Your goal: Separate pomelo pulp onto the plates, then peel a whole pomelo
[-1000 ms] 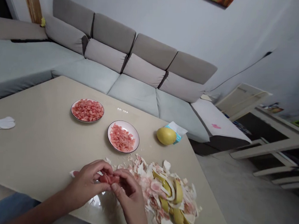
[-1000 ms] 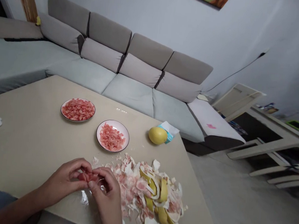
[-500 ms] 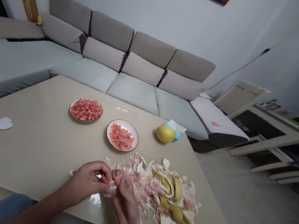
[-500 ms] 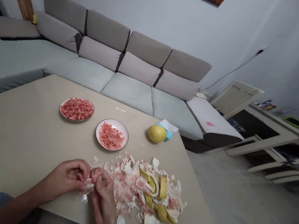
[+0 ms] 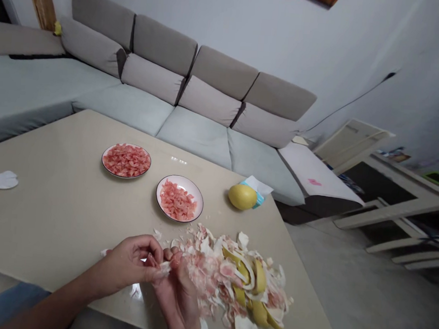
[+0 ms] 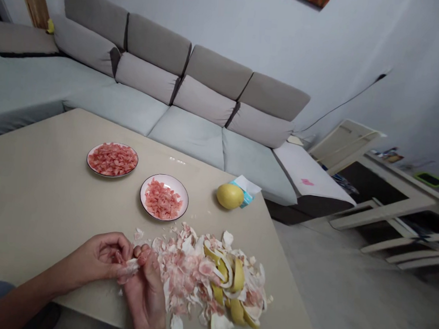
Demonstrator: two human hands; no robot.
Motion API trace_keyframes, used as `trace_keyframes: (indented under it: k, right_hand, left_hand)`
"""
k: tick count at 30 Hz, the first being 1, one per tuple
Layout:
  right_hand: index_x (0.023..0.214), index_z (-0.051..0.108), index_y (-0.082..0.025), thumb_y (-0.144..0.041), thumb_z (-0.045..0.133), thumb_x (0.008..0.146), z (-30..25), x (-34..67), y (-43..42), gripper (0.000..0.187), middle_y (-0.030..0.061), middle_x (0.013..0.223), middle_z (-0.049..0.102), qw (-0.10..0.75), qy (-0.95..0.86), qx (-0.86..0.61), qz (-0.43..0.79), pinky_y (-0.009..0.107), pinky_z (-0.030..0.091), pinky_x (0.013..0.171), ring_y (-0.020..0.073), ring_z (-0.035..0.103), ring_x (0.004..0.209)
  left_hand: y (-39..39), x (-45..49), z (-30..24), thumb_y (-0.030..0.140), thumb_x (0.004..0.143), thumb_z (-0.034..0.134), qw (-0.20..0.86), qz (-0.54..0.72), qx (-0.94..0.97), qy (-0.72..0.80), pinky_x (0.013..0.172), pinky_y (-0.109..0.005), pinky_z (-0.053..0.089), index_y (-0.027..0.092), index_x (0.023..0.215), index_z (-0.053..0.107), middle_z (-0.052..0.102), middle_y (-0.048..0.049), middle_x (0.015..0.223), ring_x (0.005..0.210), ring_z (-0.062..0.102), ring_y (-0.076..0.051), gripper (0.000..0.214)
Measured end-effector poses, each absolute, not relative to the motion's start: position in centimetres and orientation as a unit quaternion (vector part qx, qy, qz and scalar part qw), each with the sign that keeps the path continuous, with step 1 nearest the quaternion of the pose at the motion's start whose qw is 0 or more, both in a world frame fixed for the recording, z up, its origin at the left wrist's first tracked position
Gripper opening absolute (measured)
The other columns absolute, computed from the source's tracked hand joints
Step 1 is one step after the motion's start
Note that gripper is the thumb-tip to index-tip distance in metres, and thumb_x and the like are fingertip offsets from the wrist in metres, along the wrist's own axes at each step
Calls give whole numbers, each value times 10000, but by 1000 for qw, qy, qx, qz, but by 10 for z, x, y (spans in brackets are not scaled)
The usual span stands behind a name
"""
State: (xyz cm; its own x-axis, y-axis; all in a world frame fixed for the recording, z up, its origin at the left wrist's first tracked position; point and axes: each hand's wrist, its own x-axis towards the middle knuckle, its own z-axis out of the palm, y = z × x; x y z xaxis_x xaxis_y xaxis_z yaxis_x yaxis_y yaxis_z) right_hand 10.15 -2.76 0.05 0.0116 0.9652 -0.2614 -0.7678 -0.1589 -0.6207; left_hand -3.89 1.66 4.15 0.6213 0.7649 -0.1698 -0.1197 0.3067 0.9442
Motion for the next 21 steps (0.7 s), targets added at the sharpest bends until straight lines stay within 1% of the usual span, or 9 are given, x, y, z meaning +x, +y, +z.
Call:
trace_keyframes:
  k: [2,6,8,11,13,16,19,21]
  right_hand:
    - [719,653,-240,-438,817,625,2,103,-28,274,6,800,584,623,-163,-339,685,322,498,697,176,566,734]
    - [745,675,-229,-417,746,731,6,108,-30,202,10,799,589,611,-212,-379,661,303,479,716,171,560,744]
    - [797,691,-226,-413,728,760,8,111,-30,195,9,804,590,612,-233,-402,640,293,461,764,165,555,778]
    - [876,698,-213,-426,711,782,9,114,-31,233,15,819,592,598,-276,-447,605,285,440,785,164,544,800]
    - [858,686,-201,-431,694,798,9,114,-32,238,19,815,590,587,-310,-469,583,280,434,764,166,533,792]
    - [831,665,-193,-427,687,807,9,115,-33,235,18,797,591,572,-345,-487,563,273,427,746,168,525,783]
    - [835,658,-192,-416,683,816,10,116,-32,226,16,801,593,563,-353,-489,564,263,421,742,162,522,784]
    - [821,652,-185,-417,691,809,10,117,-32,236,12,781,578,560,-343,-478,584,250,415,710,149,510,748]
  left_hand:
    - [17,-40,43,254,705,739,746,289,505,323,665,-246,430,161,768,553,575,29,700,675,555,-120,217]
    - [17,-38,41,263,719,697,742,272,505,347,602,-218,386,173,816,541,514,59,642,628,495,-106,204]
    - [16,-36,38,235,695,689,702,280,536,375,587,-206,367,177,848,563,494,59,663,640,466,-107,206]
    - [14,-33,34,222,656,693,597,298,606,433,610,-209,382,191,846,626,532,29,763,678,467,-120,204]
    - [12,-32,34,267,697,670,548,291,640,454,611,-215,385,201,825,664,549,12,799,667,471,-122,144]
    - [10,-32,36,290,767,599,522,284,662,457,576,-215,362,191,757,683,525,3,758,627,463,-118,131]
    - [10,-33,38,231,761,573,508,282,677,452,566,-212,350,181,724,689,492,10,710,621,462,-115,132]
    - [10,-34,38,208,747,575,519,275,674,447,557,-204,356,177,732,695,483,17,694,619,466,-112,126]
